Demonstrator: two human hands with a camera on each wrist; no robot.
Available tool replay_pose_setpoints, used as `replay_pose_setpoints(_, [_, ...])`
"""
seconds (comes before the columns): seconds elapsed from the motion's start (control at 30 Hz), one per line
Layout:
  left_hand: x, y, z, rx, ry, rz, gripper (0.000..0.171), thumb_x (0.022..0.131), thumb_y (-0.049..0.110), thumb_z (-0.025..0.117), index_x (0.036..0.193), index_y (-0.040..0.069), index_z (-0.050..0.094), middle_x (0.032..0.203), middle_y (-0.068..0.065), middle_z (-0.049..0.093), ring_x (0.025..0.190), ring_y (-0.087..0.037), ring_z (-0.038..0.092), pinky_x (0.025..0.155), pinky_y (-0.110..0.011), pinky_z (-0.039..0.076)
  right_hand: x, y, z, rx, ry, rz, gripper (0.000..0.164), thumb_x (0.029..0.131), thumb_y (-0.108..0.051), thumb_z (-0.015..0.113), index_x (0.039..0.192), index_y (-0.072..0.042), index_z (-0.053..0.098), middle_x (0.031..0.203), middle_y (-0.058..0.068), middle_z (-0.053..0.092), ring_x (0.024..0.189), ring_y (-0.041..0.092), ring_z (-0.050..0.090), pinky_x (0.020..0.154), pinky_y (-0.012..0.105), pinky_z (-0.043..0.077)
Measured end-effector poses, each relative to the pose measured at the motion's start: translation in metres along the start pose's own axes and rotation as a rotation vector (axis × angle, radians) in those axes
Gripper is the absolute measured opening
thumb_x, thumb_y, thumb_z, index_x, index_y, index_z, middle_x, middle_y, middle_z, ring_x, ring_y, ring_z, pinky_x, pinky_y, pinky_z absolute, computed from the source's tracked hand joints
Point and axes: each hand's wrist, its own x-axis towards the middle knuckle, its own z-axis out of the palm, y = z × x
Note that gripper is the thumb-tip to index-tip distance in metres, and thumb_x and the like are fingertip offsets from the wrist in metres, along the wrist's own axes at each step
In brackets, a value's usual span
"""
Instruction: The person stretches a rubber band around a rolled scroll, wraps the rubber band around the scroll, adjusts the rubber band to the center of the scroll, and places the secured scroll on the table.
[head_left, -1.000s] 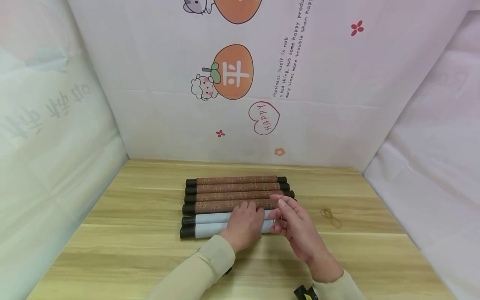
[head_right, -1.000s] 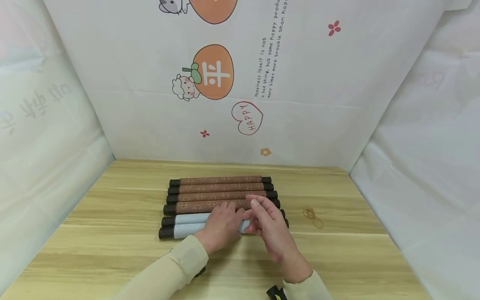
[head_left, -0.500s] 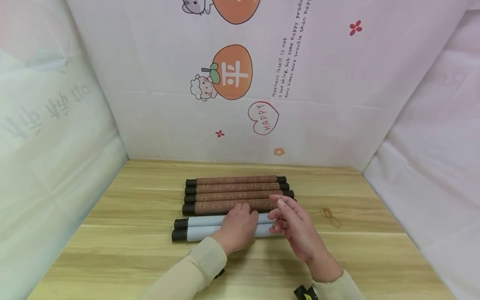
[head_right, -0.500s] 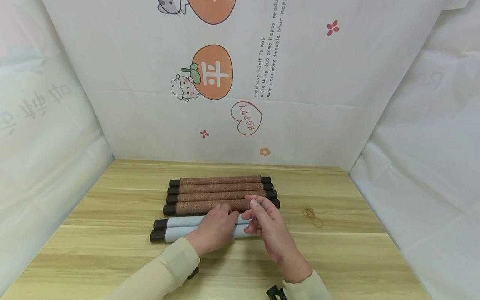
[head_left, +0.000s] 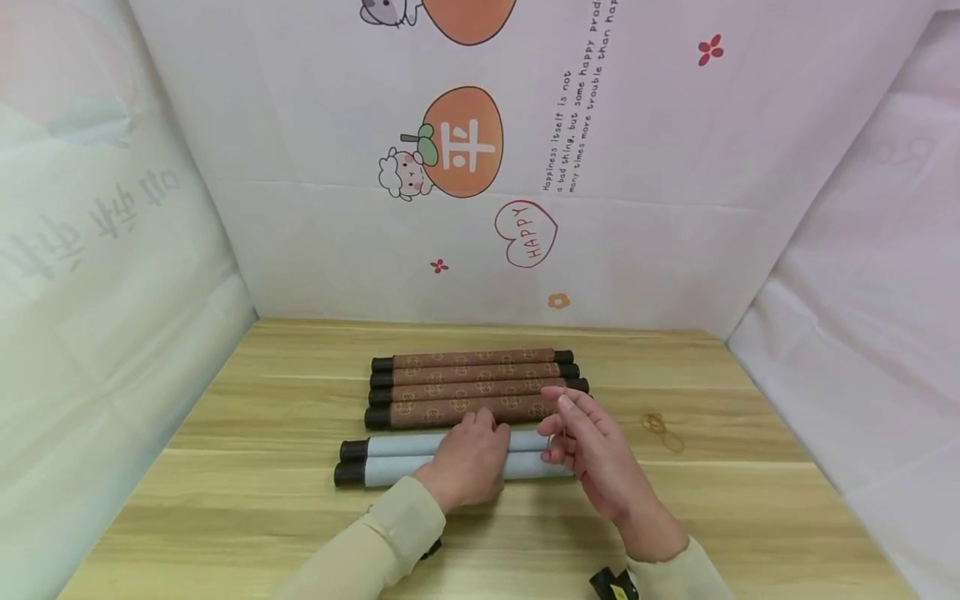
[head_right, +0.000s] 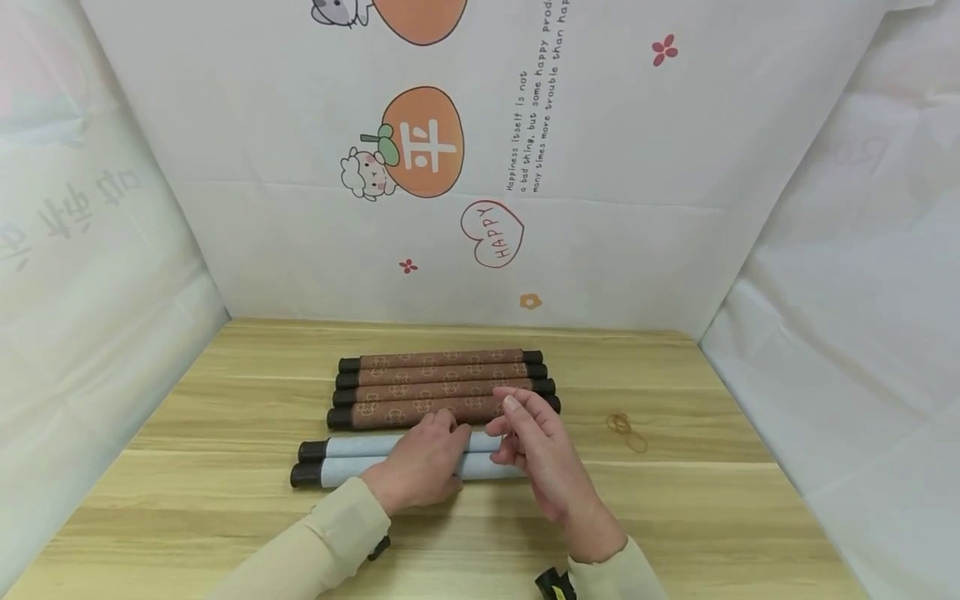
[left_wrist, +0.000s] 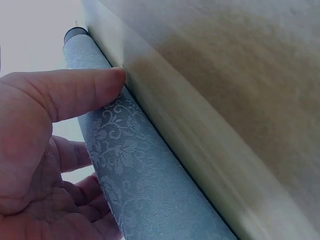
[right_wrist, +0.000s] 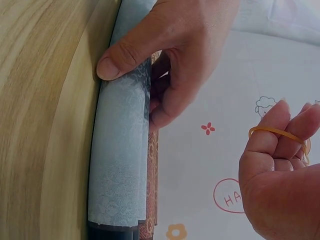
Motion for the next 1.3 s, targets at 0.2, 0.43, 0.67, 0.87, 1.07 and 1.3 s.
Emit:
replay_pose_setpoints(0.2, [0.002,0.002,0.002,0.032,-0.01,-0.003,0.062,0.086,0.044,0.083,0.13,0.006,0.061,0.115,-0.01,0.063,0.102,-0.024,0.058,0.089,-0.038,0.054,-0.001,0.0,-0.002,0.005,-0.003,-0.01,0.05,0.112,-0.039,0.044,0.146,-0.002,0.044,0.093,-0.005,0.067,0.067,0.008,0.056,0.075,0.027,0.06])
replay_pose_setpoints(0.43, [0.005,0.003,0.01,0.007,0.026,-0.009,0.068,0.081,0.06,0.083,0.121,0.009,0.063,0.104,-0.008,0.064,0.093,-0.024,0.06,0.081,-0.04,0.054,-0.002,0.001,-0.003,0.005,0.006,0.003,0.046,0.112,-0.039,0.045,0.144,-0.007,0.046,0.094,-0.005,0.068,0.068,0.008,0.057,0.076,0.027,0.06])
replay_pose_setpoints(0.67, [0.006,0.0,0.012,-0.062,0.019,-0.033,0.074,0.076,0.062,0.085,0.124,0.01,0.064,0.108,-0.008,0.066,0.094,-0.025,0.061,0.083,-0.043,0.054,-0.003,0.001,-0.004,0.003,0.004,-0.002,0.05,0.112,-0.039,0.045,0.147,-0.003,0.044,0.094,-0.004,0.067,0.068,0.008,0.056,0.076,0.028,0.06])
replay_pose_setpoints(0.87, [0.007,-0.002,0.013,-0.066,0.032,-0.019,0.07,0.078,0.061,0.085,0.123,0.01,0.065,0.108,-0.008,0.066,0.094,-0.025,0.062,0.083,-0.043,0.054,-0.004,-0.001,-0.004,-0.002,0.005,-0.009,0.049,0.112,-0.039,0.045,0.146,-0.004,0.045,0.094,-0.004,0.067,0.067,0.008,0.056,0.076,0.028,0.06])
replay_pose_setpoints(1.07, [0.005,-0.003,0.015,-0.043,0.038,0.012,0.066,0.083,0.06,0.081,0.122,0.011,0.064,0.108,-0.008,0.066,0.095,-0.025,0.062,0.082,-0.043,0.055,-0.005,-0.002,-0.004,0.001,0.005,-0.007,0.046,0.112,-0.04,0.045,0.144,-0.007,0.048,0.094,-0.003,0.067,0.067,0.008,0.056,0.077,0.028,0.06])
replay_pose_setpoints(1.3, [0.004,0.001,0.01,-0.065,0.009,-0.023,0.068,0.078,0.061,0.085,0.117,0.01,0.063,0.105,-0.008,0.064,0.092,-0.024,0.06,0.081,-0.043,0.054,-0.006,-0.001,-0.005,0.006,0.008,-0.006,0.041,0.111,-0.04,0.046,0.142,-0.012,0.05,0.095,-0.003,0.067,0.068,0.009,0.055,0.077,0.029,0.06])
